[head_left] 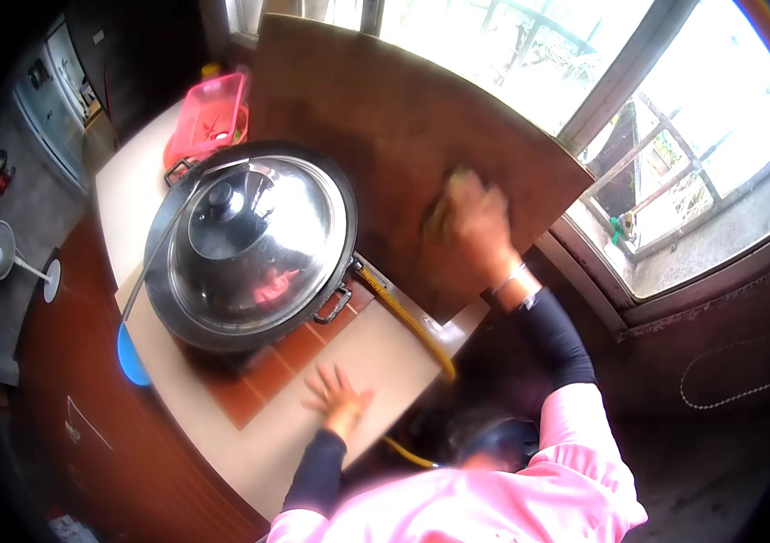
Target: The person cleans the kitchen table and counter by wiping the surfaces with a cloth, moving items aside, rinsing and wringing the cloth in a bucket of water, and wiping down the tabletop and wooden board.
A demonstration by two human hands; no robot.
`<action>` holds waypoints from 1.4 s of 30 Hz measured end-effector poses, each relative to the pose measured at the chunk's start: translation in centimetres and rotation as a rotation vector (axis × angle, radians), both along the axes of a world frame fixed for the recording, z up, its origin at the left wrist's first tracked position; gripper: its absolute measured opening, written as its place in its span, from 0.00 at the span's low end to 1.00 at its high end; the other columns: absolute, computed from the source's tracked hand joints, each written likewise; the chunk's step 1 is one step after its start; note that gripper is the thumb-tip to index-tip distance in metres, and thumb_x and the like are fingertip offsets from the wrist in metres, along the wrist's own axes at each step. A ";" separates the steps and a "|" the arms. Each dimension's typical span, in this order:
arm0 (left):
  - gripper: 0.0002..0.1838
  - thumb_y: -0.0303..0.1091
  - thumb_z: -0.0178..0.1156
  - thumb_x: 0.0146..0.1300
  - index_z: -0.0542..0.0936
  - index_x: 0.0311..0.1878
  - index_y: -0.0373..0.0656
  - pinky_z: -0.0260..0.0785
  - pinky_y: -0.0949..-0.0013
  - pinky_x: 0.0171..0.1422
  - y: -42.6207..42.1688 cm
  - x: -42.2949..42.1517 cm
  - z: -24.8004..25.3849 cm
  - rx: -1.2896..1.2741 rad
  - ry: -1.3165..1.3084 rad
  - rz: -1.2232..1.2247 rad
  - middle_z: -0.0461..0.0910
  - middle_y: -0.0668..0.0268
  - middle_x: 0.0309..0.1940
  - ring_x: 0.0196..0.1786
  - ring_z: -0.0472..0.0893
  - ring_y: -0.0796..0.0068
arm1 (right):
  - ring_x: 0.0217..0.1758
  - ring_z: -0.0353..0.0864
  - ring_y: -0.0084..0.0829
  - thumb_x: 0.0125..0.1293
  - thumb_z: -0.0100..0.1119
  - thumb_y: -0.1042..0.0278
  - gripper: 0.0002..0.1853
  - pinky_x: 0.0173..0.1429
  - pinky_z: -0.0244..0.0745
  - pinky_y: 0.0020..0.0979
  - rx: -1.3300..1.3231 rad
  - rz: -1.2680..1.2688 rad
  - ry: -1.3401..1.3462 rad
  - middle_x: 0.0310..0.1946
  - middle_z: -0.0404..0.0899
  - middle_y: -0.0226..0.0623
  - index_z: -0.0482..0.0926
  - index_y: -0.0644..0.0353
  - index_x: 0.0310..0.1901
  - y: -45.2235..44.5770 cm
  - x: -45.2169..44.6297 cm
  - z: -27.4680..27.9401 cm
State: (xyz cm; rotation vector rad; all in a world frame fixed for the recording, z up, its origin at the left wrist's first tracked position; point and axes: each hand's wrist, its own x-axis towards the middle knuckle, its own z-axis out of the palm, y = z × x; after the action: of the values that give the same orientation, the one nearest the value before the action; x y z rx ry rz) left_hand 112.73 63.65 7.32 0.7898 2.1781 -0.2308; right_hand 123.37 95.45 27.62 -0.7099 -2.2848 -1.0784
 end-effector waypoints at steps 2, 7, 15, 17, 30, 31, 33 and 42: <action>0.58 0.75 0.50 0.53 0.30 0.76 0.58 0.26 0.19 0.64 0.0 0.0 -0.1 0.003 -0.009 0.008 0.14 0.56 0.74 0.73 0.16 0.36 | 0.68 0.64 0.42 0.58 0.52 0.68 0.17 0.65 0.61 0.50 0.055 -0.035 0.087 0.59 0.72 0.38 0.80 0.57 0.49 3.6 -1.2 7.5; 0.58 0.74 0.50 0.53 0.30 0.76 0.58 0.25 0.19 0.64 0.5 -0.2 0.0 0.000 0.002 0.017 0.13 0.56 0.74 0.73 0.16 0.36 | 0.54 0.69 0.49 0.53 0.54 0.71 0.19 0.58 0.67 0.51 0.072 0.091 0.066 0.50 0.73 0.46 0.78 0.66 0.48 4.1 -4.4 1.1; 0.58 0.74 0.51 0.53 0.32 0.76 0.57 0.24 0.19 0.63 -0.6 -0.3 0.1 0.076 -0.027 0.011 0.13 0.56 0.74 0.73 0.17 0.36 | 0.60 0.70 0.41 0.58 0.53 0.68 0.23 0.64 0.64 0.46 -0.625 0.208 -0.245 0.58 0.74 0.40 0.75 0.61 0.57 -2.2 2.2 -9.7; 0.58 0.74 0.51 0.53 0.32 0.76 0.57 0.24 0.19 0.63 -0.5 -0.5 0.0 0.070 -0.028 0.008 0.14 0.56 0.74 0.73 0.17 0.36 | 0.58 0.73 0.43 0.60 0.51 0.70 0.22 0.64 0.63 0.48 -0.100 0.050 -0.101 0.59 0.74 0.40 0.73 0.62 0.58 0.7 3.1 -1.0; 0.57 0.73 0.50 0.54 0.33 0.76 0.56 0.23 0.18 0.62 -0.8 -0.3 -0.3 0.113 -0.006 0.007 0.14 0.54 0.74 0.72 0.16 0.34 | 0.65 0.65 0.34 0.53 0.56 0.66 0.21 0.58 0.68 0.45 -0.474 0.355 -0.668 0.59 0.71 0.31 0.79 0.57 0.51 -6.2 7.1 -17.0; 0.57 0.73 0.50 0.54 0.33 0.76 0.56 0.23 0.18 0.62 -0.6 -0.4 -0.1 0.090 -0.020 0.000 0.14 0.54 0.74 0.72 0.16 0.34 | 0.65 0.65 0.34 0.54 0.56 0.65 0.21 0.58 0.68 0.46 -0.415 0.320 -0.533 0.60 0.71 0.32 0.79 0.57 0.52 -5.2 6.2 -15.3; 0.57 0.73 0.50 0.54 0.33 0.76 0.56 0.23 0.17 0.62 -0.4 -0.4 -0.1 0.098 -0.016 0.000 0.14 0.53 0.74 0.72 0.16 0.33 | 0.65 0.66 0.36 0.55 0.55 0.64 0.23 0.58 0.67 0.48 -0.328 0.203 -0.220 0.61 0.71 0.34 0.77 0.58 0.55 -2.0 4.2 -10.2; 0.57 0.74 0.50 0.54 0.34 0.76 0.56 0.22 0.18 0.62 -0.4 -0.3 -0.7 0.091 -0.014 0.019 0.14 0.53 0.74 0.72 0.17 0.32 | 0.64 0.67 0.39 0.57 0.52 0.69 0.16 0.68 0.60 0.46 0.033 0.091 -0.018 0.55 0.75 0.37 0.81 0.60 0.46 6.6 -8.4 1.5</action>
State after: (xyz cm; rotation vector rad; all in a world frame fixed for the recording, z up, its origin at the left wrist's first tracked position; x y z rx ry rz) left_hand 112.40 63.23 6.67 0.8180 2.1951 -0.1172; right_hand 115.00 102.06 29.14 -0.5799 -2.2862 -1.0815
